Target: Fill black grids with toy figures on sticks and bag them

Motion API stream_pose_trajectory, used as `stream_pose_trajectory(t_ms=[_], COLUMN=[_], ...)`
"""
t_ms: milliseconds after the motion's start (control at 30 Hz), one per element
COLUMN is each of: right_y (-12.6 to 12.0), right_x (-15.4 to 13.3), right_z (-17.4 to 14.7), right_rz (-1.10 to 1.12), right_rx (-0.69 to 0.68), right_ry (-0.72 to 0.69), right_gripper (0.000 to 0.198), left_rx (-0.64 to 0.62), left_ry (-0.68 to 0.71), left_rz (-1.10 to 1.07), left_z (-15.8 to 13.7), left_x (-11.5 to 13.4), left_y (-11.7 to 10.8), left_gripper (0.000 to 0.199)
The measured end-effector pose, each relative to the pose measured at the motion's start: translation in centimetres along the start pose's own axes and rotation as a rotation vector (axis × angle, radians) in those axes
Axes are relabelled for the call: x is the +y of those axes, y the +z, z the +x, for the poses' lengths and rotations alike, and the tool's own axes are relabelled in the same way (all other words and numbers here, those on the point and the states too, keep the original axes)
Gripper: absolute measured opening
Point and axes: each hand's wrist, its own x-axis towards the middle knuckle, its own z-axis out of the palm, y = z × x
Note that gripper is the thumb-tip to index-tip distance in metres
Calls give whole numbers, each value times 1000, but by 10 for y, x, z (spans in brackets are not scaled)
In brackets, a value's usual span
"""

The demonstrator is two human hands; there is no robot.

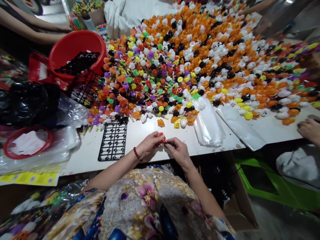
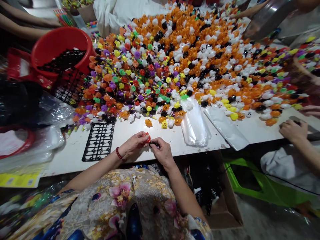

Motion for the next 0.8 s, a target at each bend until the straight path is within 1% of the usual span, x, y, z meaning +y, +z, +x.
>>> stream_pose_trajectory(t_ms=[133,267,367,433,500,567,633,700,800], right_y=[2,5,7,7,8,9,12,16,22], right_x=[4,7,8,8,6,2,-5,-10,-10], right_z=[2,1,1,3,10,19,29,39,52], right_rz=[39,24,-24,-47,-60,-51,-33,-31,-8], right_rx=[32,49,57,63,94,115,96,58,74], right_ry=[48,101,82,60,53,64,69,49,16], right_gripper=[17,17,13,10,9,13,21,25,22], left_rx=[22,71,107,126,116,42,-23,-8,72], left_ry=[37,21,20,52,66,-16,-115,-123,-45], left_rz=[35,-3,-48,-72,-91,-64,-8,4,-80], left_z=[-1,0,-2,-5,-9,-12,-10,-4,6], left_x=[-3,-7,-11,-15,-23,-34,-44,-49,-43], left_y=[2,3,4,6,10,16,21,24,21], left_gripper=[53,51,49,50,53,53,49,43,35])
